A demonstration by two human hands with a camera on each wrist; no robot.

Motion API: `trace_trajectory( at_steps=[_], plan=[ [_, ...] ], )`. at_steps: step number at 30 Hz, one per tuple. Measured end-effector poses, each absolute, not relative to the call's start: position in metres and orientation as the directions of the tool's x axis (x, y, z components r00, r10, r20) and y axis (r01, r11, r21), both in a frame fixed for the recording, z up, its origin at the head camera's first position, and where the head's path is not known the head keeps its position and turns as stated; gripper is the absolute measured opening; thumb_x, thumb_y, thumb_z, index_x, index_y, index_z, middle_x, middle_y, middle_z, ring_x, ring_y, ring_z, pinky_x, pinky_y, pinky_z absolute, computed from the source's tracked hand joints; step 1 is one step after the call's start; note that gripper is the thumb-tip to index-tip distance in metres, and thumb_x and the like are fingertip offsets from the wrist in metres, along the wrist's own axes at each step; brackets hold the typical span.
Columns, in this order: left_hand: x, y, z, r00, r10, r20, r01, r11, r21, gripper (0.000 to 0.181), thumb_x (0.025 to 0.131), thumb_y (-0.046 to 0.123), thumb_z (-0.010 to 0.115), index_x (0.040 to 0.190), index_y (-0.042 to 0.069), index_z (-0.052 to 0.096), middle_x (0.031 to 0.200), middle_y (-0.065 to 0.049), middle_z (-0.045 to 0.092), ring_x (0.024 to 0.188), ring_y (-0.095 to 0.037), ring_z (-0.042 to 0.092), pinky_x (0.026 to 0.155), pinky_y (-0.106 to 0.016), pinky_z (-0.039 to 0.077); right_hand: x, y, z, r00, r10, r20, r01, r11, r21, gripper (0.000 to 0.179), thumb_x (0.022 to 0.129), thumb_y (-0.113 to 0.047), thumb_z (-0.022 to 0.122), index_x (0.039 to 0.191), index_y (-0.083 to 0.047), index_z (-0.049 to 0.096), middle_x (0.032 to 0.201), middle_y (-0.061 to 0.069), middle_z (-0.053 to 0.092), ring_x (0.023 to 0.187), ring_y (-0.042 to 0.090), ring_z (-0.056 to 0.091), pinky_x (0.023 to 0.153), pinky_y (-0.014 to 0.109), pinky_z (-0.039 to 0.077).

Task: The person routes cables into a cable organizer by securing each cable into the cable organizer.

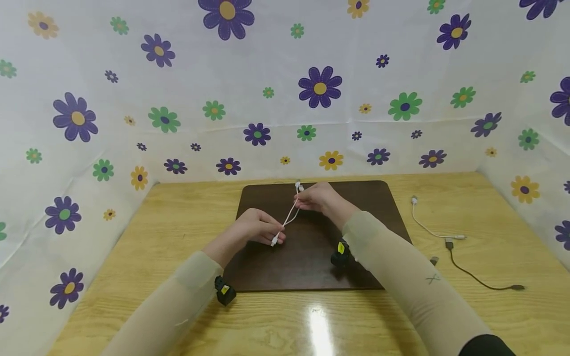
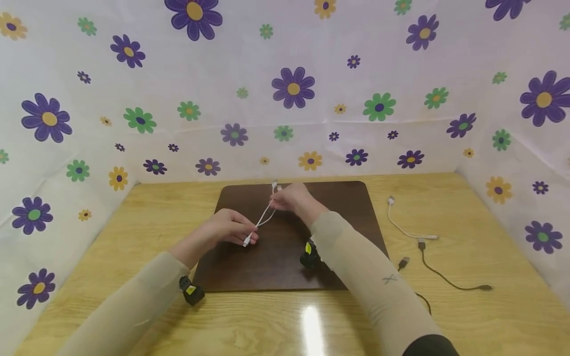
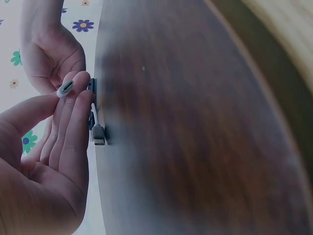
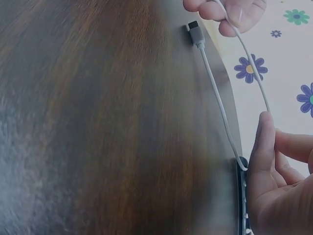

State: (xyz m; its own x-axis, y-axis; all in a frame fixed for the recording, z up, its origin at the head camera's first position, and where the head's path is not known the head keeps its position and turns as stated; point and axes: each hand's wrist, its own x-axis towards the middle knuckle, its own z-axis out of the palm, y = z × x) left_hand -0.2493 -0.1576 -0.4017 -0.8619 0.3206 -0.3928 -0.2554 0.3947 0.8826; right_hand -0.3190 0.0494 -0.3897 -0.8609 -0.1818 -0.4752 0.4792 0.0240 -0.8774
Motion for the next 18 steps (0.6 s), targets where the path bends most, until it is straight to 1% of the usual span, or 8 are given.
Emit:
trace_trajectory(
  at_steps=[5, 10, 18],
  plan=[
    [-0.25, -0.153, -0.399, -0.863, 0.316, -0.395, -0.259, 0.395, 0.881, 0.023, 0.104, 0.005, 0.066, 0.116, -0.014, 0.075, 0.089, -0.012, 0.083, 0.075, -0.01, 0.078, 0.075, -0.032, 0.068, -0.32, 0.053, -0.39, -0.862, -0.17, -0.478, 0.48, 0.033, -0.877, 0.027, 0.103, 0.0, 0.065, 0.125, 0.017, 0.069, 0.06, 0.003, 0.07, 0.052, 0.006, 0.068, 0.053, 0.016, 0.058],
    [-0.252, -0.15, -0.401, -0.863, 0.318, -0.393, -0.269, 0.369, 0.89, 0.024, 0.103, 0.005, 0.067, 0.116, -0.014, 0.074, 0.088, -0.011, 0.083, 0.074, -0.01, 0.078, 0.074, -0.032, 0.068, -0.322, 0.056, -0.391, -0.863, -0.174, -0.474, 0.473, 0.05, -0.879, 0.031, 0.104, 0.0, 0.064, 0.129, 0.018, 0.066, 0.058, 0.002, 0.068, 0.051, 0.006, 0.067, 0.052, 0.015, 0.057],
    [-0.256, -0.143, -0.406, -0.875, 0.282, -0.394, -0.29, 0.347, 0.892, 0.025, 0.103, 0.008, 0.068, 0.117, -0.011, 0.075, 0.085, -0.006, 0.082, 0.072, -0.008, 0.077, 0.072, -0.027, 0.066, -0.324, 0.064, -0.394, -0.873, -0.128, -0.471, 0.466, 0.069, -0.882, 0.03, 0.103, 0.0, 0.066, 0.127, 0.018, 0.067, 0.058, 0.001, 0.068, 0.049, 0.006, 0.067, 0.05, 0.015, 0.056]
  ],
)
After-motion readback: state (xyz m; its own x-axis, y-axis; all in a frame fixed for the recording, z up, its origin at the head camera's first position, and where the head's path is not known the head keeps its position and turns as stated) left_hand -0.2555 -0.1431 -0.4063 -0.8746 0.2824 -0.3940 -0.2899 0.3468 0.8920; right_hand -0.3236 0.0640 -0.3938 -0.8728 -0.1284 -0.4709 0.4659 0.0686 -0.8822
